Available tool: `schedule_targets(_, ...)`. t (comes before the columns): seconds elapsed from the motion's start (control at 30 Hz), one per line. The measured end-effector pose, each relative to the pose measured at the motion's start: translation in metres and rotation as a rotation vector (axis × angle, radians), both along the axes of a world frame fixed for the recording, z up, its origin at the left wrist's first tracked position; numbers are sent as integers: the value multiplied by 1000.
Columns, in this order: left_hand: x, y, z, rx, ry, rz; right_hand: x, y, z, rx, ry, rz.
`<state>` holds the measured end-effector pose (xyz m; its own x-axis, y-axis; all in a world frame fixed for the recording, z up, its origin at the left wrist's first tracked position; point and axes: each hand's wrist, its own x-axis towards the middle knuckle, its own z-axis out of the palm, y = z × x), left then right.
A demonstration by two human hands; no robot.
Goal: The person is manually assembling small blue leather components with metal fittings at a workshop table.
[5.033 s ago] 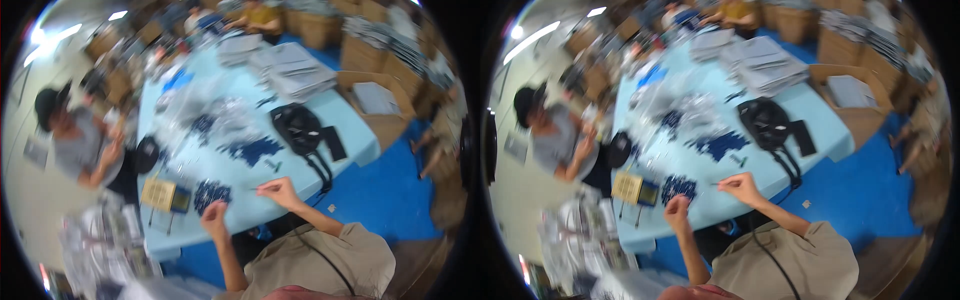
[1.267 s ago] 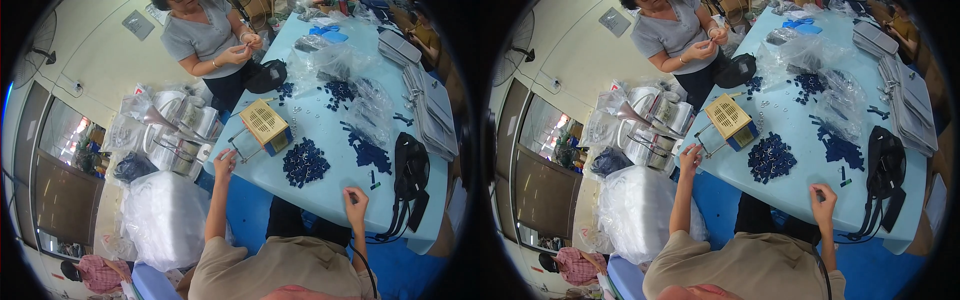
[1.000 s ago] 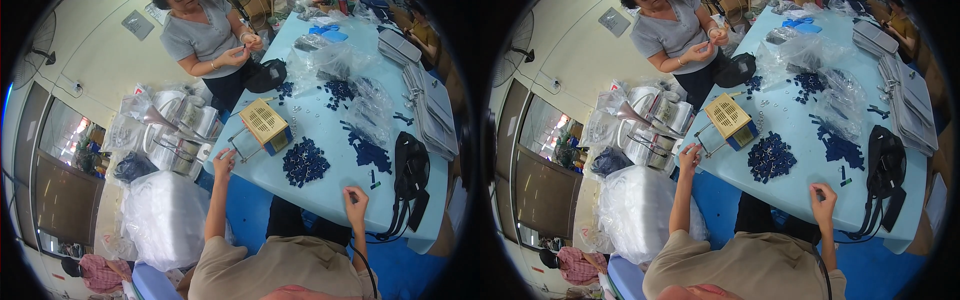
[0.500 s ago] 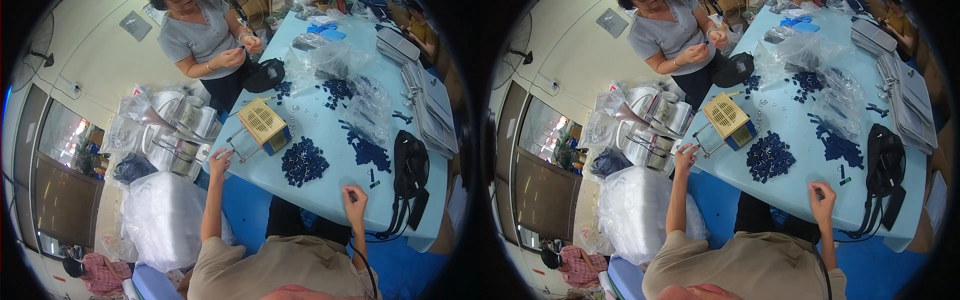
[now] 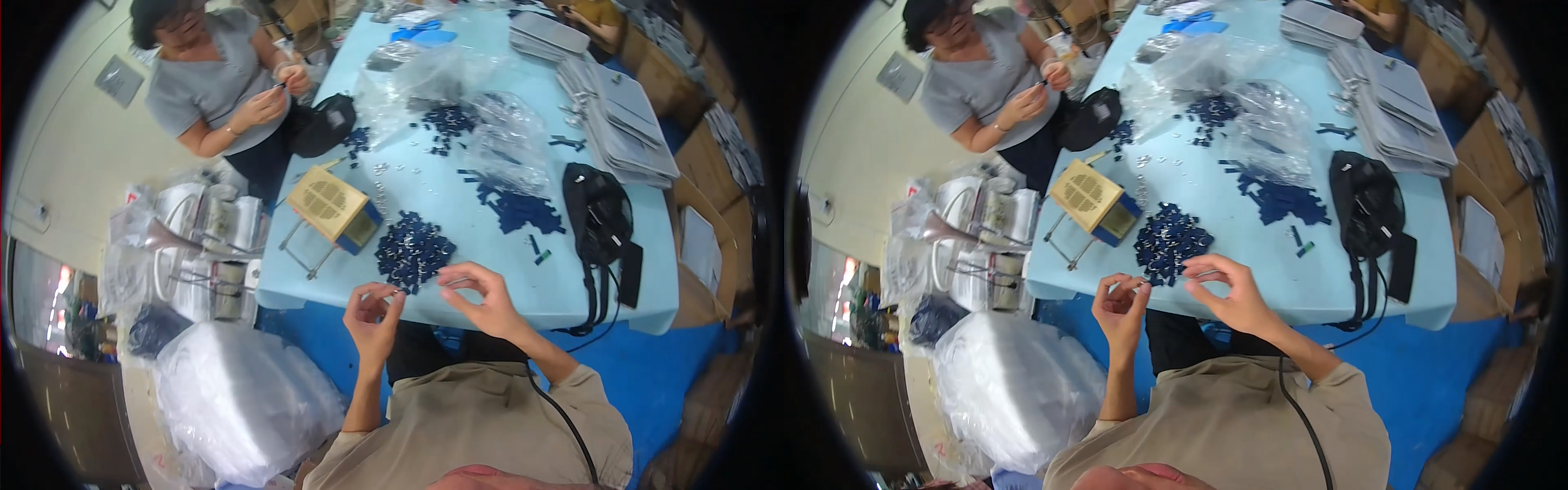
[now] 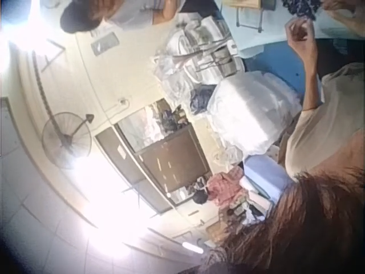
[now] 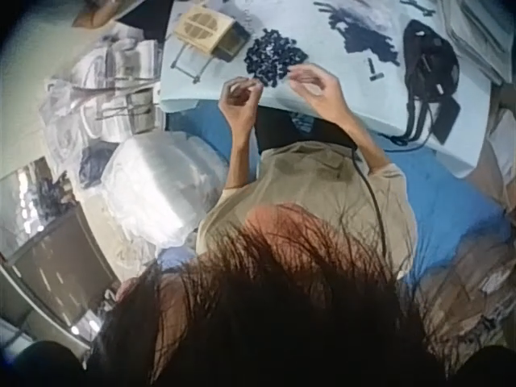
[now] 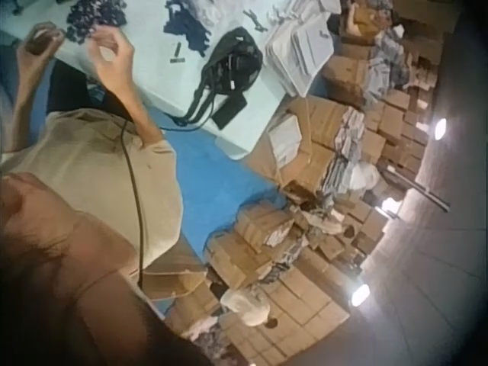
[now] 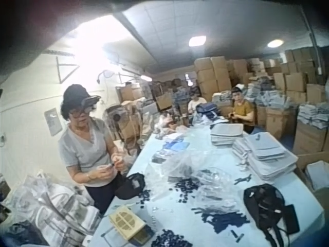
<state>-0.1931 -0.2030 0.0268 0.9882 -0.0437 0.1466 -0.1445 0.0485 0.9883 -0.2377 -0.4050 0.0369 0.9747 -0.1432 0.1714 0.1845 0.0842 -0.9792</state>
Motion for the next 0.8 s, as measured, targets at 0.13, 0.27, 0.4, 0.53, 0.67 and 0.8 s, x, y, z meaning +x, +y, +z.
schedule_targets(0.13,-16,-30,3,18,10,-123,-8,-3,1,119,27,96)
schedule_targets(0.27,-21,-39,-3,27,-12,-185,-17,-6,-19,114,-32,50)
schedule_targets(0.4,-19,-39,-8,145,-25,-250,-17,-8,-29,52,14,-26)
schedule_targets(0.53,12,-44,-5,386,-151,-331,8,-24,-67,-58,48,-130)
schedule_targets(0.67,71,-54,4,774,-409,-347,22,-37,-67,-285,103,-252)
schedule_targets(0.8,156,-86,-6,1300,-637,-266,15,-50,-53,-620,5,-365)
